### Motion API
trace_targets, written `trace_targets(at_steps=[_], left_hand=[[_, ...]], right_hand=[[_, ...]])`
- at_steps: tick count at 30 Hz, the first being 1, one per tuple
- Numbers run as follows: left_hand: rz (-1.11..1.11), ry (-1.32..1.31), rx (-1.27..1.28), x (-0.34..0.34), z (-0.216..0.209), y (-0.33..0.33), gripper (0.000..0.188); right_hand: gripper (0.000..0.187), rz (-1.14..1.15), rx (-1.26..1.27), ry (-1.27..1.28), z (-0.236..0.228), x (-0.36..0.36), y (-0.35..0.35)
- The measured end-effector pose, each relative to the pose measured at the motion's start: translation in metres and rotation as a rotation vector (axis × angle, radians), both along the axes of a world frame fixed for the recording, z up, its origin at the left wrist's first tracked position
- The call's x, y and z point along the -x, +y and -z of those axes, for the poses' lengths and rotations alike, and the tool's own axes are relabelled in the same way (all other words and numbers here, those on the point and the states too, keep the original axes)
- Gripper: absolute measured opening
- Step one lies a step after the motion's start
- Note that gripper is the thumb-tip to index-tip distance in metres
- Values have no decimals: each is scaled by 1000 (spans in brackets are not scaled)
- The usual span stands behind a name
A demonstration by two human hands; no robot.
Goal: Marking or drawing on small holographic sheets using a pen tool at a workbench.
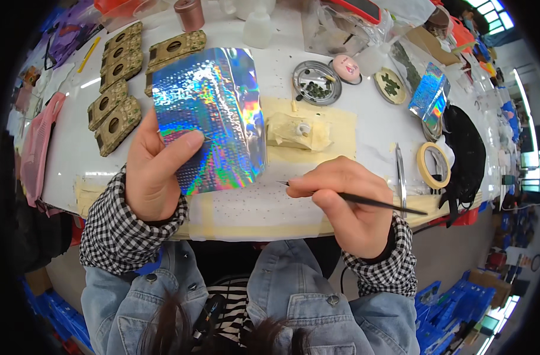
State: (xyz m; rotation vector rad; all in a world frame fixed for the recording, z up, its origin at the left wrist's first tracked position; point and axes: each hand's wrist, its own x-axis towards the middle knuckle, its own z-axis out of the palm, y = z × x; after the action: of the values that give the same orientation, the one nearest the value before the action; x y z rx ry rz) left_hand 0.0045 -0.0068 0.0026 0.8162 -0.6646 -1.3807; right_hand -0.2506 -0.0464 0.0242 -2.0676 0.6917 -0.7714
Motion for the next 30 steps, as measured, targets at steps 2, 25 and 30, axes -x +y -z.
trace_targets(at_steps=[2,25,30], left_hand=[[3,1,-10,1,-2,0,45],[0,-44,16,-1,2,-3,39],[-8,-34,31,-2,2,-3,40]], right_hand=[[20,140,-302,-84,6,8,8],[29,357,-558,38,34,28,5],[25,334,-508,7,35,28,8]])
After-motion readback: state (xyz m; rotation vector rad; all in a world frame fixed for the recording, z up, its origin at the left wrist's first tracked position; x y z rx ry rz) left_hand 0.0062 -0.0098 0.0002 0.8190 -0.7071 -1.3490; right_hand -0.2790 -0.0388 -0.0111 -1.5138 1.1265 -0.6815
